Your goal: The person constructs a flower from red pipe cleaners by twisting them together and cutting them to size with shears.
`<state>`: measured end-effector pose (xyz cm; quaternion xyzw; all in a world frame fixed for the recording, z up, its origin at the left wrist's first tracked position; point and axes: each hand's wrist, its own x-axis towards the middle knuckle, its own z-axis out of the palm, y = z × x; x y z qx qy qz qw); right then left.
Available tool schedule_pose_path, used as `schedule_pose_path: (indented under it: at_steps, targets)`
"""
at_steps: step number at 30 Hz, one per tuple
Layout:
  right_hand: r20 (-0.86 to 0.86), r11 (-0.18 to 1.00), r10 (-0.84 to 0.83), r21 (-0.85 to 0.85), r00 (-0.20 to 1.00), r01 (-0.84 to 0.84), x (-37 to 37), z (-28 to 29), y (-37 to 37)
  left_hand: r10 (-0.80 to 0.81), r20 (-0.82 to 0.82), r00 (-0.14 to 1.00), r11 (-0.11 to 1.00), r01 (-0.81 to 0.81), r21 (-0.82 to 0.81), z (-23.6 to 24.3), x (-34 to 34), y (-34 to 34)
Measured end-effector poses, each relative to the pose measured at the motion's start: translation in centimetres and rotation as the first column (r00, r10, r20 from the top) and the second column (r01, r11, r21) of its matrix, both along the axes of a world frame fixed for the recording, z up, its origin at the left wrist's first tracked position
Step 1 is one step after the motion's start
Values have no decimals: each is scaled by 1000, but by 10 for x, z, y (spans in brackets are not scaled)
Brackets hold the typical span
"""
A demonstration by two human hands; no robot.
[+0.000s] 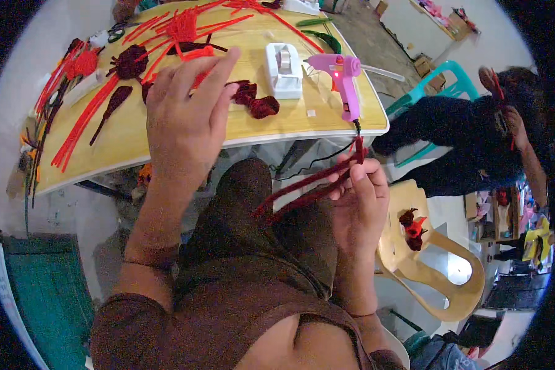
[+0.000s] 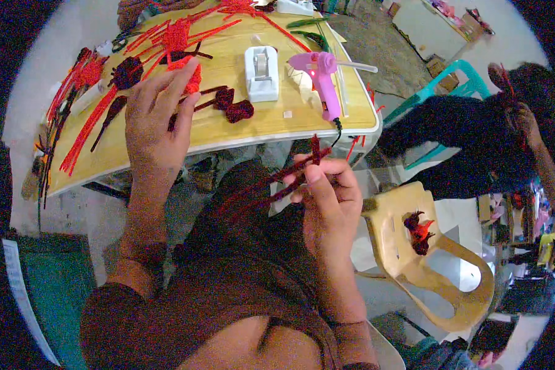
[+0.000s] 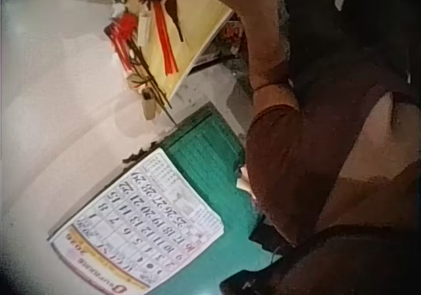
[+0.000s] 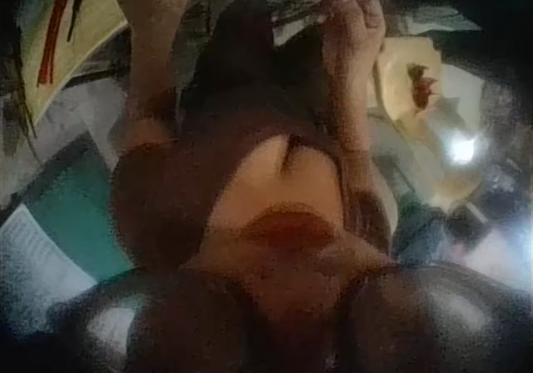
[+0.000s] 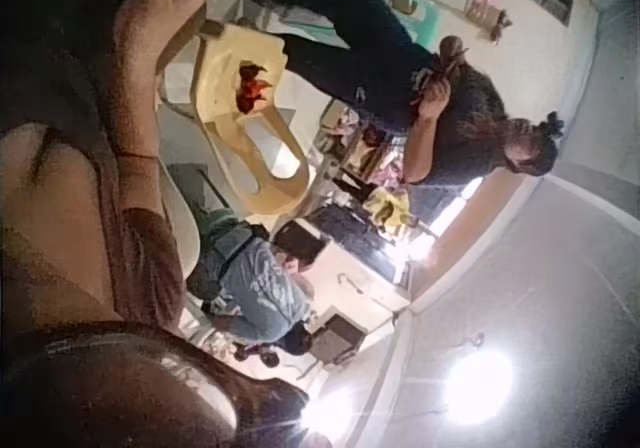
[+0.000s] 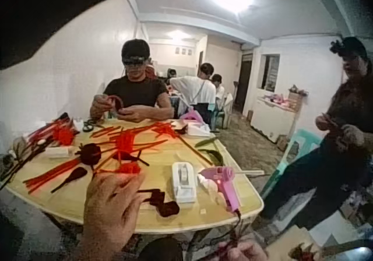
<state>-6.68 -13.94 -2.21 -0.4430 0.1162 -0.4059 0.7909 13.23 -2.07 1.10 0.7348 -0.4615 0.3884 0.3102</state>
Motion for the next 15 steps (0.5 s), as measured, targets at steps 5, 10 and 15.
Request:
schedule_pose_path:
  at_steps: [5, 10, 15]
  targets:
    - [2, 1000, -19, 4, 1000, 19, 0, 4, 3, -546, -647, 533, 769, 624, -134, 5, -56, 8]
    - [-14, 997, -69, -43, 998, 68, -6, 2, 5, -474, -822, 315, 701, 700, -136, -15, -66, 6]
    - [-10, 990, -40, -134, 999, 38, -14, -3, 3, -476, -842, 253, 728, 650, -217, -25, -71, 5]
